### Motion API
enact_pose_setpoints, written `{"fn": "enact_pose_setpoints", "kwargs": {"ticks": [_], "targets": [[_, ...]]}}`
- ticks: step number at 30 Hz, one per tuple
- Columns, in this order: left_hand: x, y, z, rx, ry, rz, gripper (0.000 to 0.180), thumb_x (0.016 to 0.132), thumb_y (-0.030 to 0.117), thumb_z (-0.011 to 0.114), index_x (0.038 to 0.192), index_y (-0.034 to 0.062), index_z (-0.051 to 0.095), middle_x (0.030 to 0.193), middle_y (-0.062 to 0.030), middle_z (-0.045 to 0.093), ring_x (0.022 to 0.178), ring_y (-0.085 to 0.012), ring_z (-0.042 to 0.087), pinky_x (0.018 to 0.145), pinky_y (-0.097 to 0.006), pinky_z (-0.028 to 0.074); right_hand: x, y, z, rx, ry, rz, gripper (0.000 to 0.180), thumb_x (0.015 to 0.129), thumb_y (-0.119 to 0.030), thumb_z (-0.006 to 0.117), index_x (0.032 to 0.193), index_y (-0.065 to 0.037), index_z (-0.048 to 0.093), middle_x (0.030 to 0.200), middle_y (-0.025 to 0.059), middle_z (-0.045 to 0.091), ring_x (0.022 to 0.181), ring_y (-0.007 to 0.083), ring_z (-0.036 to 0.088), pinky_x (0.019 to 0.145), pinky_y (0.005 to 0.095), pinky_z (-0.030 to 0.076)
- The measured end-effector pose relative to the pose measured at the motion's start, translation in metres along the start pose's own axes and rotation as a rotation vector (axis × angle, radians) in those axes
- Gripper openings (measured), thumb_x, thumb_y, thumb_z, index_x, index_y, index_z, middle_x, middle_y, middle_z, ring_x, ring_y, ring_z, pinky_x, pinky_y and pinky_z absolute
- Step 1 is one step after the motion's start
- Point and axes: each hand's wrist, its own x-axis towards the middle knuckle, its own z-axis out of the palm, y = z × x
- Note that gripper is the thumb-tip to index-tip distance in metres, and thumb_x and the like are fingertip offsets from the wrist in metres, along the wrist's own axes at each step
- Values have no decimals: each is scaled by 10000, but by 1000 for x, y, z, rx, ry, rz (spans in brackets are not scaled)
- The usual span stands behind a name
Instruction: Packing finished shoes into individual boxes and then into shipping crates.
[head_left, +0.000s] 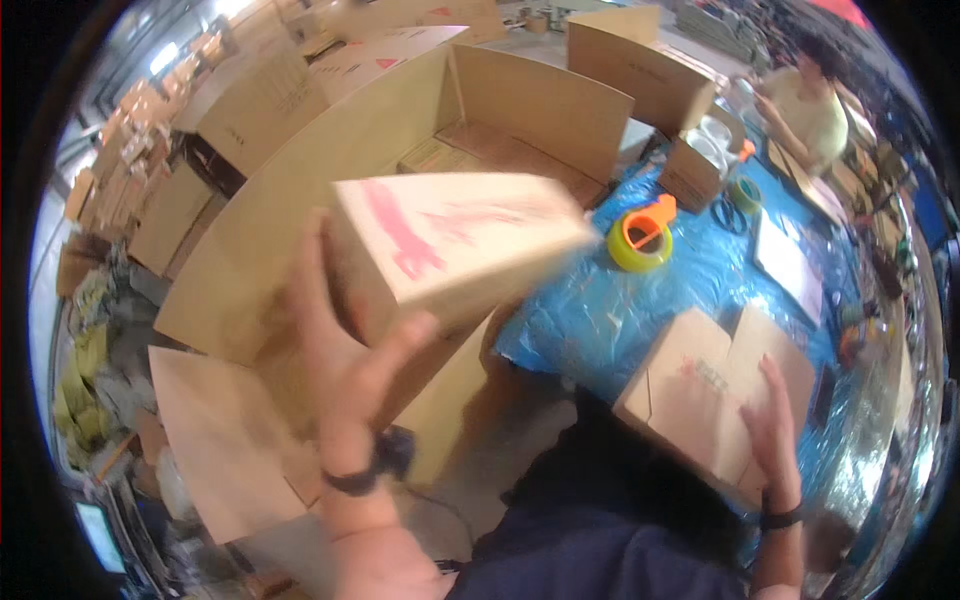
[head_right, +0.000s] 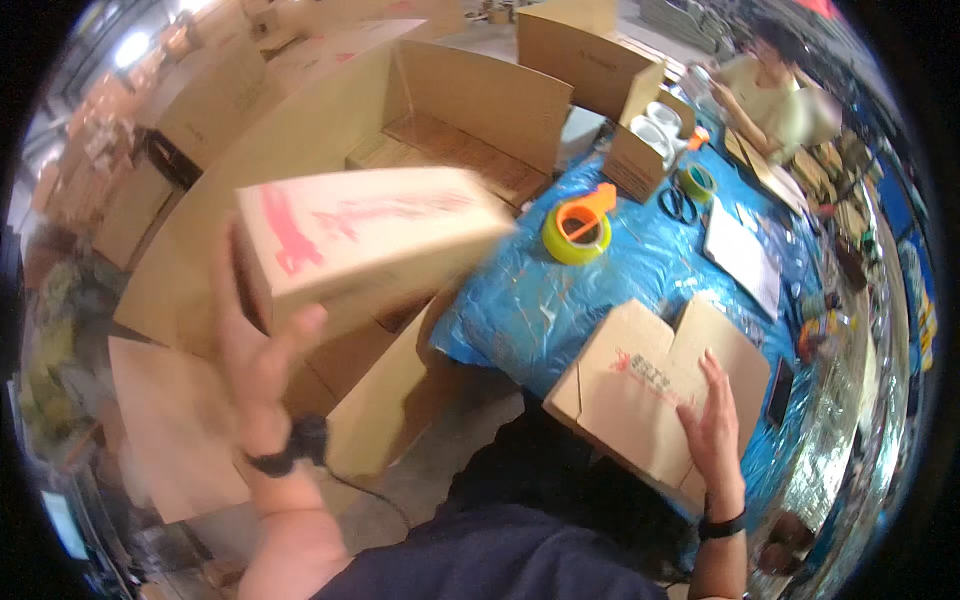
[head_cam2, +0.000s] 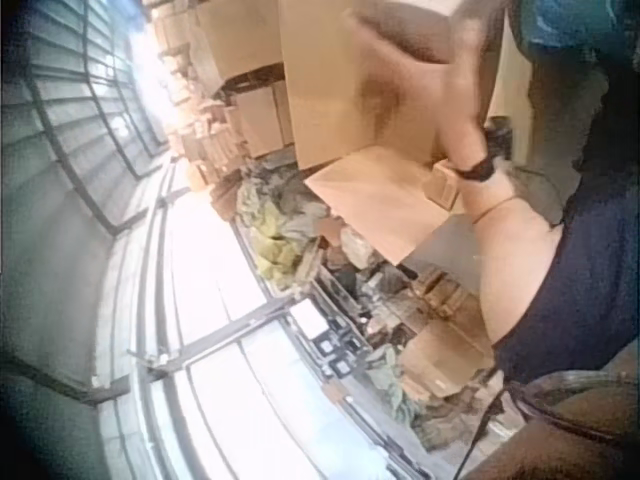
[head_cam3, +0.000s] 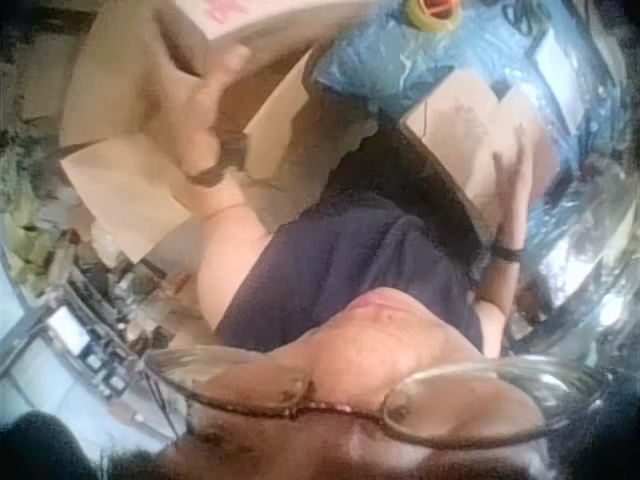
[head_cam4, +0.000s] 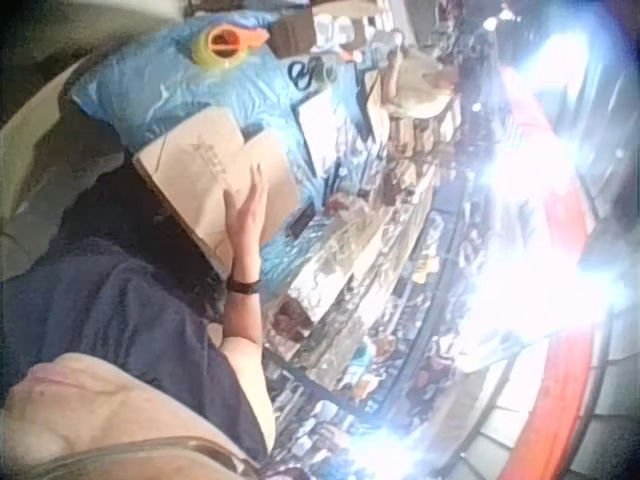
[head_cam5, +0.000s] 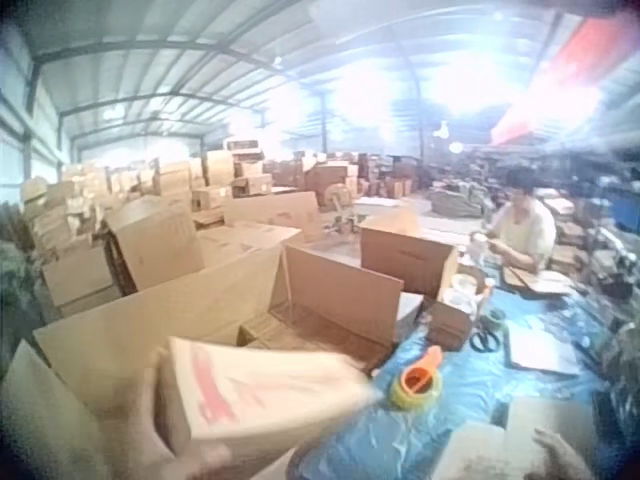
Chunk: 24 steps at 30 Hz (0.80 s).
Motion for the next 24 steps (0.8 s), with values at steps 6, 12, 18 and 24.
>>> {"fn": "enact_pose_setpoints", "kwargs": {"ticks": [6, 12, 18, 24], "targets": [[57, -186, -85, 1292, -7, -234, 1077, 594, 276, 929, 1508, 240, 359, 1477, -55, 460, 1387, -307, 396, 1161, -625, 266, -12, 53, 53, -286, -181, 41, 633, 936, -184, 522, 1520, -30, 332, 1600, 177, 307, 1505, 350, 233, 1248, 479, 127], [71, -369, -33, 991, -173, -637, 903, 778, 313, 813, 1533, 282, 319, 1606, -3, 303, 1506, -280, 225, 1134, -734, 219, -12, 68, 52, -313, -204, 71, 659, 911, -185, 532, 1518, -25, 329, 1596, 202, 297, 1504, 375, 218, 1245, 496, 126], [69, -385, -19, 1153, -587, -627, 1053, 788, 418, 796, 1606, 194, 170, 1677, -48, 167, 1543, -307, 137, 1179, -637, 232, -11, 46, 38, -240, -130, 156, 643, 906, -212, 585, 1491, -51, 373, 1577, 193, 331, 1486, 377, 260, 1232, 515, 159], [51, -137, 78, -288, -477, -206, 522, 935, 131, 629, 1429, 18, 504, 1409, -186, 560, 1341, -282, 510, 1134, -415, 392, -30, 81, -14, -283, -271, 41, 702, 776, -278, 816, 1377, -54, 528, 1502, 178, 448, 1399, 359, 418, 1191, 523, 289]]}}
